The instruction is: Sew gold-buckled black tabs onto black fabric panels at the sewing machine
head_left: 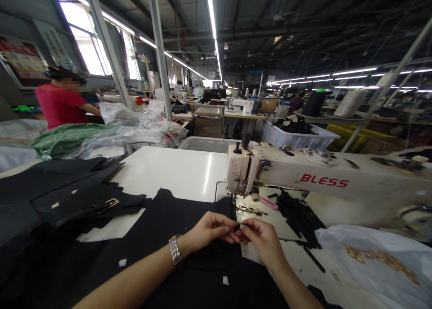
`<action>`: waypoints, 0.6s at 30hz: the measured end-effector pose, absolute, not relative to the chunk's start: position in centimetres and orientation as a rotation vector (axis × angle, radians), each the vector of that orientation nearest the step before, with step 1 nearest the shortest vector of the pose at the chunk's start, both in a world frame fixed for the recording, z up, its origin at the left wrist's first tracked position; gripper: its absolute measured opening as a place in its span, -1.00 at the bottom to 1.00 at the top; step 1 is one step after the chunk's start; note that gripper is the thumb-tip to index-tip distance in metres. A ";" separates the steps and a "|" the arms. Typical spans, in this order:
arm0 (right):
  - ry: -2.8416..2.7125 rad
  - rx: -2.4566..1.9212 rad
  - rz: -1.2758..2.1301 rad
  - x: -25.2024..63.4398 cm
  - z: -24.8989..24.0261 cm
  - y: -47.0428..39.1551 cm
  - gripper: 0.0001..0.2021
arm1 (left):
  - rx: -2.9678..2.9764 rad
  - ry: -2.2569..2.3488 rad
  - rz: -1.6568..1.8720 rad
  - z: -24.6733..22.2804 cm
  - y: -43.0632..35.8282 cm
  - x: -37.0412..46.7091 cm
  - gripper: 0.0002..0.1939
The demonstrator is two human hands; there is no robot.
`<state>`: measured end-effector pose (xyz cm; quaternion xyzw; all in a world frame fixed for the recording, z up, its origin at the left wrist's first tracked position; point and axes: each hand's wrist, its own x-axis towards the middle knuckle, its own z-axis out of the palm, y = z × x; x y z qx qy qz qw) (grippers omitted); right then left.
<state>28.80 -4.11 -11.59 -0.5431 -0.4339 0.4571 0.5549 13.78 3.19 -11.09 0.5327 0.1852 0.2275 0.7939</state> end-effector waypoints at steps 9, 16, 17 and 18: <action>-1.010 -1.297 1.170 27.9 -11.8 -3.9 -0.64 | 1.284 0.437 0.593 -12.5 3.5 14.3 -0.63; -1.043 -1.296 1.091 27.7 -10.9 -4.7 -0.70 | 1.303 0.405 0.724 -12.3 3.4 14.3 -0.78; -1.071 -1.277 1.084 27.6 -10.6 -4.9 -0.70 | 1.280 0.401 0.731 -12.3 3.4 14.3 -0.77; -1.101 -1.262 1.070 27.5 -10.4 -5.1 -0.71 | 1.257 0.400 0.733 -12.2 3.4 14.3 -0.76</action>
